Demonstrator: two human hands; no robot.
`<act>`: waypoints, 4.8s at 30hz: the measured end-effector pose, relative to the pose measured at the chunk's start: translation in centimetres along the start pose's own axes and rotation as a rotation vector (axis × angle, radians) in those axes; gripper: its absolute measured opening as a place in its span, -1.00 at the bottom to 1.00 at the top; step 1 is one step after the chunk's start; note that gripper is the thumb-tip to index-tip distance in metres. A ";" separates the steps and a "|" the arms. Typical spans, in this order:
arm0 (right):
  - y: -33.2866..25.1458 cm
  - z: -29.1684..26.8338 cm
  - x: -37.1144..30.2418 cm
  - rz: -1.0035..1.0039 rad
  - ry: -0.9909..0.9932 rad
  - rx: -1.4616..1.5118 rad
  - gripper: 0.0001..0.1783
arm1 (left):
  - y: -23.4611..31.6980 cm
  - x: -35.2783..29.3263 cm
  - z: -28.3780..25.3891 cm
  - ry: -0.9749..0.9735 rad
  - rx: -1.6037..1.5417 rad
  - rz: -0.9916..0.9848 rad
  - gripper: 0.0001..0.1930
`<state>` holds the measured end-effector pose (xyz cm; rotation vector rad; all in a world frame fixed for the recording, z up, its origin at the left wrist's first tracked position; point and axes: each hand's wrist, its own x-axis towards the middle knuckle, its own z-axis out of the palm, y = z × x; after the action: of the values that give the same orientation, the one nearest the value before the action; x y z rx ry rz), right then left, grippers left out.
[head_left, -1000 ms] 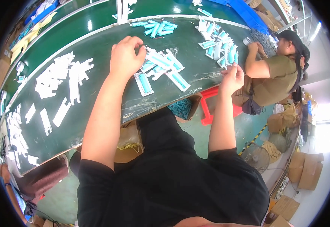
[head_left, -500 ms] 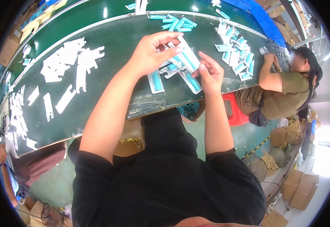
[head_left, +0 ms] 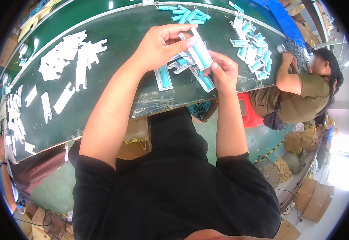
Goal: Assembling small electronic components into white plastic holders on a factory production line.
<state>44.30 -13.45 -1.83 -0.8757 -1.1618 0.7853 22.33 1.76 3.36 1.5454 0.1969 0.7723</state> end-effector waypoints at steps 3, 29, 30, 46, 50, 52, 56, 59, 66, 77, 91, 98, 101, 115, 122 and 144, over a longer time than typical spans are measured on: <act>0.0 0.0 0.1 -0.006 -0.014 0.004 -0.61 | 0.2 0.0 0.1 -0.001 -0.003 -0.001 -0.51; -2.6 2.9 -1.9 0.094 -0.043 -1.087 -0.05 | -3.7 1.3 -3.8 0.532 0.178 -0.186 -0.69; -3.1 4.0 -2.3 0.089 -0.102 -1.137 0.07 | -4.3 1.2 -4.2 0.522 0.205 -0.219 -0.69; -2.2 5.6 0.6 -0.120 -0.149 -1.351 -0.30 | -4.9 0.8 -3.5 0.221 1.037 -0.120 -0.64; -2.3 4.7 0.2 -0.095 -0.118 -1.395 -0.36 | -4.2 0.8 -3.1 0.167 0.976 -0.218 -0.58; -2.2 4.4 0.0 -0.083 -0.115 -1.412 -0.37 | -4.1 0.5 -2.8 0.129 1.037 -0.109 -0.51; -1.9 4.3 0.0 -0.077 -0.069 -1.539 -0.37 | -3.7 0.2 -2.9 0.100 1.039 -0.136 -0.45; -1.2 2.9 -0.4 -0.066 -0.034 -1.582 -0.37 | -3.0 0.1 -2.6 0.071 1.044 -0.137 -0.39; -1.9 2.4 -0.5 0.148 0.020 -1.679 -0.46 | -2.1 -0.1 -1.5 0.004 1.137 -0.113 -0.21; -3.4 1.8 -2.3 -0.008 0.042 -1.696 -0.59 | -1.2 -0.2 -0.9 0.059 1.079 -0.228 -0.31; -5.0 -4.1 -2.2 0.095 0.086 -1.694 -0.57 | -2.0 -0.3 -1.2 0.048 1.077 -0.077 -0.30; -4.8 -1.0 -3.8 0.083 0.160 -1.777 -0.50 | -2.3 -0.2 -1.5 0.041 1.039 -0.096 -0.32; -5.2 -1.5 -4.4 0.102 0.133 -1.727 -0.52 | -2.5 0.0 -1.6 0.046 1.021 -0.088 -0.31; -6.8 -1.2 -6.5 0.027 -0.018 -1.708 -0.33 | -0.9 -0.4 -0.5 0.027 1.129 -0.158 -0.30; -6.7 -0.1 -7.0 0.155 -0.007 -1.874 -0.39 | -1.0 -0.5 -0.8 0.039 1.097 -0.160 -0.32; -12.0 -38.5 14.0 0.589 0.895 -0.590 -0.53 | -0.3 0.0 0.9 0.049 1.040 -0.192 -0.35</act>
<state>85.66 -12.99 8.59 -1.8715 -0.3002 0.3919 22.99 1.06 3.17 2.4254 0.8726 0.5625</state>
